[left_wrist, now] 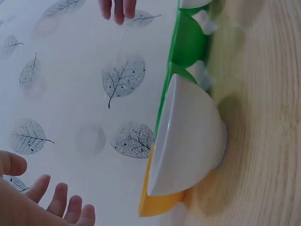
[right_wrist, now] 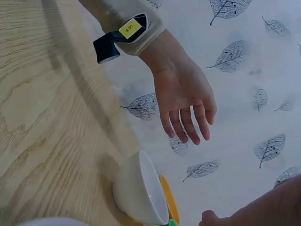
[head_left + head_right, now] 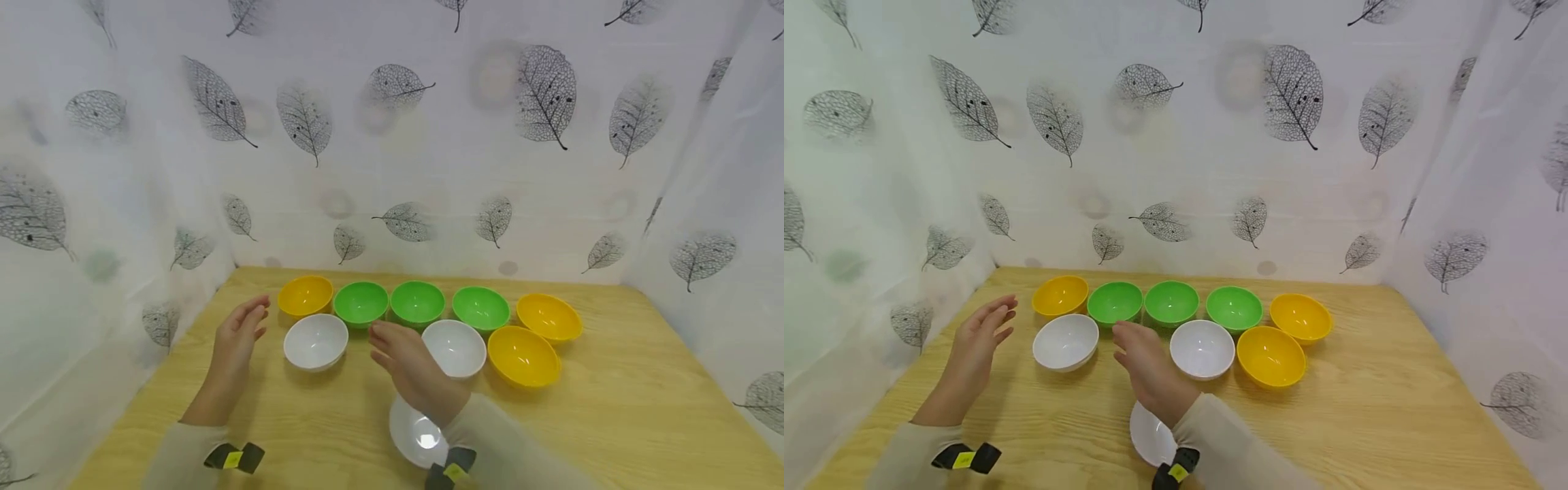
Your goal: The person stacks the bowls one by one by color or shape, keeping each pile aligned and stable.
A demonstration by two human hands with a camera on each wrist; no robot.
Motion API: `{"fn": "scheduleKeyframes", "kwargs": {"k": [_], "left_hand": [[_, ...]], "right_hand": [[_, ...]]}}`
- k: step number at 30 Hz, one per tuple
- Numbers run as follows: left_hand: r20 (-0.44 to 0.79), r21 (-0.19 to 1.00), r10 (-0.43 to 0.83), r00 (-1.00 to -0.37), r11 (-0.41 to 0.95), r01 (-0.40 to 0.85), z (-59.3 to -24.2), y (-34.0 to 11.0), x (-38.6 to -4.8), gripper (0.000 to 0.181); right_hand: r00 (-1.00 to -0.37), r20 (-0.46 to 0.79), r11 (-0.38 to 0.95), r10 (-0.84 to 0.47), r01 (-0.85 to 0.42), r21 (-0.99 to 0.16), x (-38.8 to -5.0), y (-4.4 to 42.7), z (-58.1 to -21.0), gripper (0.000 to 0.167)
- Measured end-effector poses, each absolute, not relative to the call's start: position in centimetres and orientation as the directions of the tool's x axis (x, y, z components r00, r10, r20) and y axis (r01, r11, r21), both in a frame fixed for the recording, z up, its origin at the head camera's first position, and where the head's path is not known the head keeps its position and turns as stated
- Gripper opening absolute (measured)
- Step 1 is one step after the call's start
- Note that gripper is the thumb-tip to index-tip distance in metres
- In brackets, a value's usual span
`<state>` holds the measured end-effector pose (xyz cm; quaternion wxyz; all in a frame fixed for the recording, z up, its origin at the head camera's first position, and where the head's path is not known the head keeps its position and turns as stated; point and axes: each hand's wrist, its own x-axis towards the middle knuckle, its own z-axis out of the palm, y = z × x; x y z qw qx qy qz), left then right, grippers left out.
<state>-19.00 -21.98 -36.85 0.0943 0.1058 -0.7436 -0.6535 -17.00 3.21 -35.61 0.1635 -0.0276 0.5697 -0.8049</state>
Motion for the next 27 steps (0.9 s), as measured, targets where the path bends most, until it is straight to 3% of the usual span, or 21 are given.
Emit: {"fn": "scheduleKeyframes", "kwargs": {"k": [12,21,27], "left_hand": [[-0.187,0.955,-0.126,-0.974,0.208,-0.211,-38.9,-22.9,-20.1,0.067],[-0.257,0.954,-0.017,-0.966,0.155,-0.256,-40.3,-22.1,-20.2,0.074],[-0.238,0.971,0.069,-0.969,0.052,-0.235,-40.8,-21.2,-20.6,0.07]], "right_hand": [[-0.945,-0.266,-0.134,-0.191,0.293,-0.947,-18.4,-0.7,-37.6,0.051],[-0.893,-0.384,-0.26,-0.234,0.438,-0.861,-18.5,-1.9,-38.2,0.069],[-0.877,-0.396,-0.279,-0.273,0.466,-0.84,-18.8,-2.4,-39.0,0.07]]}}
